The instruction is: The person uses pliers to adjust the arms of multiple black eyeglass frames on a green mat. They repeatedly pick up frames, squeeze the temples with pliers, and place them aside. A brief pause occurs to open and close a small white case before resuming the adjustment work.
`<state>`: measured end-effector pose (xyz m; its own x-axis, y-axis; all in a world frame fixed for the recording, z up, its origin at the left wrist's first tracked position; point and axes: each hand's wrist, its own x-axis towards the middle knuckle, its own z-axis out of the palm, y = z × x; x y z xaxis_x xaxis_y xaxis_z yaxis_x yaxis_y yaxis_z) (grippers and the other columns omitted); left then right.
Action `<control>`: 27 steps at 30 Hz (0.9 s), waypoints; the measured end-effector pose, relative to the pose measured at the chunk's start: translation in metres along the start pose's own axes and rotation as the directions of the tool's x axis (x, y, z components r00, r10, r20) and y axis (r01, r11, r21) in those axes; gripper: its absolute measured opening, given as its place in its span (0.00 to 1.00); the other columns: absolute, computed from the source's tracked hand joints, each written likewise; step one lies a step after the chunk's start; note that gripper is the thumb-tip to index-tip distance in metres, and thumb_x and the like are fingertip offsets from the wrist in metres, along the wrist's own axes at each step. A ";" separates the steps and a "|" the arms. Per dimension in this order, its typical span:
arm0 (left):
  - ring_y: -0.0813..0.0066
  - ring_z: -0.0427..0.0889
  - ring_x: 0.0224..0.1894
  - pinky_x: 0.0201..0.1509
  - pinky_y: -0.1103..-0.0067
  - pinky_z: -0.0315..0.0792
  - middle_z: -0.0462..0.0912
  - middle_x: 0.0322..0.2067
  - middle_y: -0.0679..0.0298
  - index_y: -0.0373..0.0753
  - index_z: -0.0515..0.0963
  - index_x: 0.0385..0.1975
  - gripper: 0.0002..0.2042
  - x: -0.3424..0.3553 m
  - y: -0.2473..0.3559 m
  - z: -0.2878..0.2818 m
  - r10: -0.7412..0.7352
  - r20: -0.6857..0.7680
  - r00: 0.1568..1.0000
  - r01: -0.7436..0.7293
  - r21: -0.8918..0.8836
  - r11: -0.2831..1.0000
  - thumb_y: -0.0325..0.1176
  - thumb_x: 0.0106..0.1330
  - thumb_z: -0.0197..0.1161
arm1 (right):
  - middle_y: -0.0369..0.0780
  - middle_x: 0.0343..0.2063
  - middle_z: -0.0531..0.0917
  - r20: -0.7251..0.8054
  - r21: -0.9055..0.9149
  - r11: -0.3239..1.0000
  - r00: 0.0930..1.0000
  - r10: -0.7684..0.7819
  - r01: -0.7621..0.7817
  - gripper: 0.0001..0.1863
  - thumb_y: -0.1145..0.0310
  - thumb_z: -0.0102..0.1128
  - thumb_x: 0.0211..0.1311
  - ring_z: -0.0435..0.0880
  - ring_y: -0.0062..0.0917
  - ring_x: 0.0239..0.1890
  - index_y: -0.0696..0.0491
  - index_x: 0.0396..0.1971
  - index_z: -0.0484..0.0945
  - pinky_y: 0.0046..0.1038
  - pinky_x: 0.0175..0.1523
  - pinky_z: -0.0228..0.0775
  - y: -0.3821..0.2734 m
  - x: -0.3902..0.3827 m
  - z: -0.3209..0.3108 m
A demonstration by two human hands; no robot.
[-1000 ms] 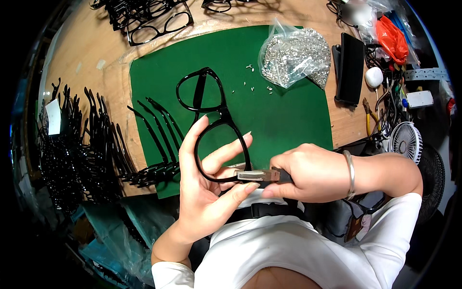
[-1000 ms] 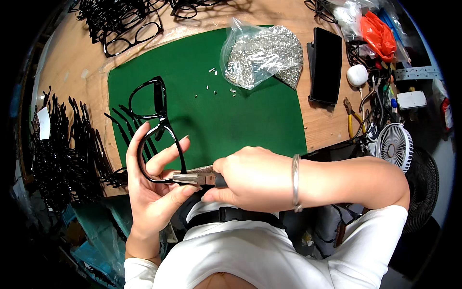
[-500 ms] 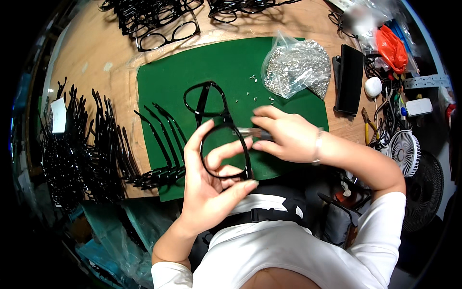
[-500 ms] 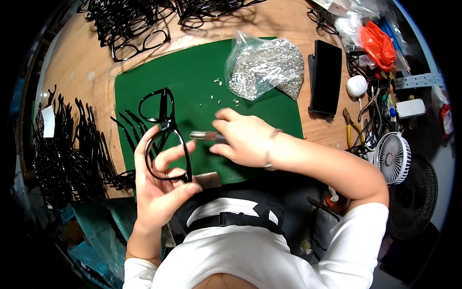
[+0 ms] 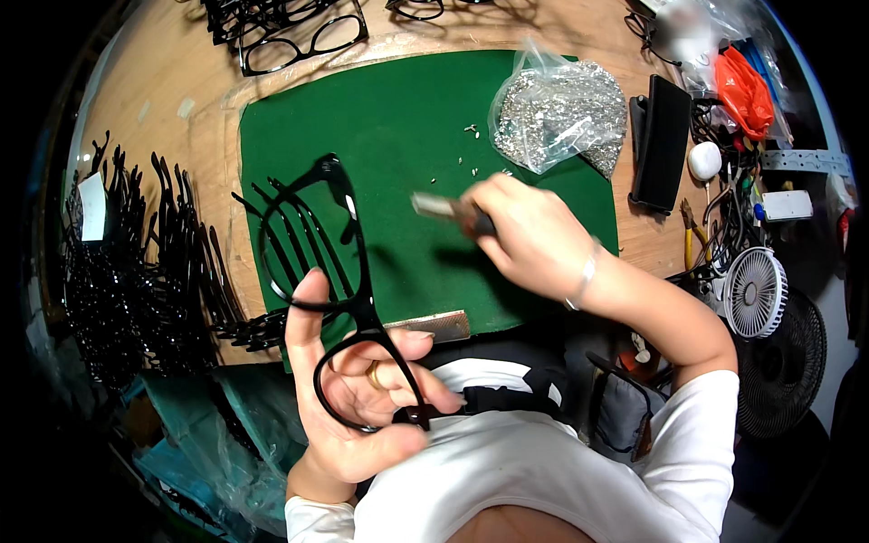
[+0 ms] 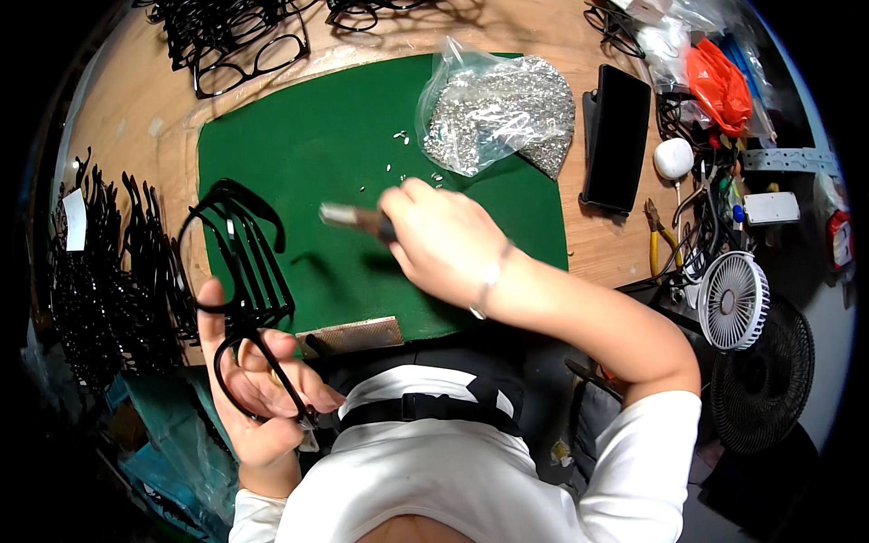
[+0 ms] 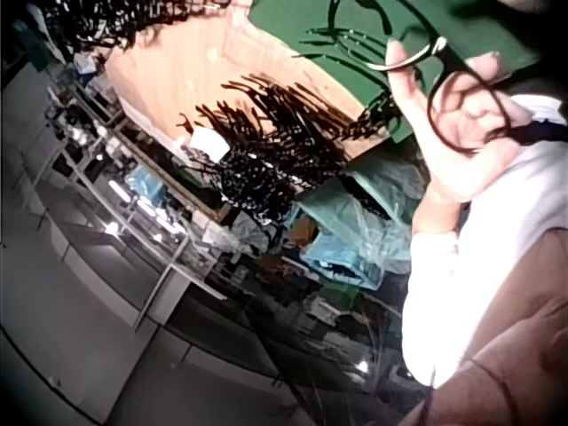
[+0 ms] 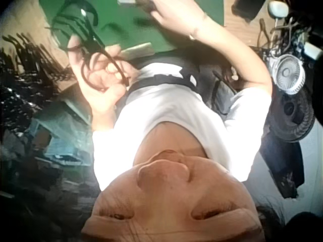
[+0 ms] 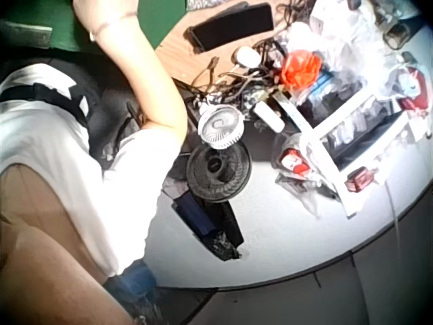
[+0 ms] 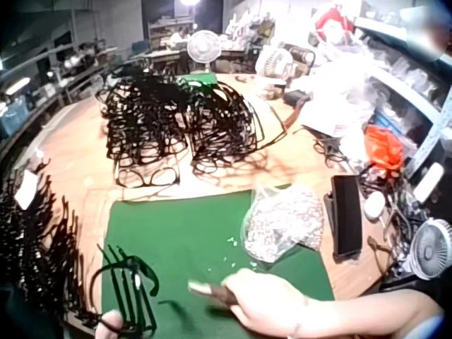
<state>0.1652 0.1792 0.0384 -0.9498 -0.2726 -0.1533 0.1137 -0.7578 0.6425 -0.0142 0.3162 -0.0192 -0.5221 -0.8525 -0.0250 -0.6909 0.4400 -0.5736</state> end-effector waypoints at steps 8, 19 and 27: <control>0.52 0.80 0.28 0.36 0.60 0.78 0.74 0.33 0.44 0.33 0.68 0.20 0.20 -0.013 0.019 0.002 -0.138 -0.008 0.990 0.134 -0.191 0.972 0.46 0.66 0.52 | 0.47 0.25 0.76 -0.226 -0.140 0.979 0.968 0.113 -0.146 0.07 0.75 0.56 0.46 0.78 0.41 0.30 0.60 0.26 0.70 0.38 0.36 0.72 0.003 0.043 0.038; 0.65 0.81 0.35 0.44 0.73 0.73 0.75 0.42 0.47 0.30 0.55 0.55 0.20 -0.015 0.013 0.001 -0.206 0.031 0.978 0.199 0.168 0.966 0.20 0.64 0.49 | 0.50 0.27 0.78 -0.156 -0.158 0.948 0.955 0.251 -0.275 0.08 0.73 0.53 0.49 0.80 0.43 0.31 0.61 0.27 0.72 0.39 0.38 0.73 0.000 0.052 0.035; 0.75 0.80 0.40 0.46 0.82 0.71 0.71 0.48 0.48 0.33 0.49 0.61 0.29 -0.007 -0.022 0.005 -0.226 0.013 0.974 0.212 0.293 0.932 0.14 0.60 0.50 | 0.48 0.27 0.78 -0.224 -0.269 0.924 0.950 0.215 -0.273 0.10 0.71 0.57 0.48 0.79 0.41 0.32 0.60 0.29 0.71 0.41 0.39 0.70 0.002 0.055 0.051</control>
<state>0.1679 0.2004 0.0289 -0.9547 -0.0865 -0.2848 -0.1810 -0.5910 0.7861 -0.0189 0.2559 -0.0639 -0.7571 -0.6523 0.0362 -0.6304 0.7149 -0.3026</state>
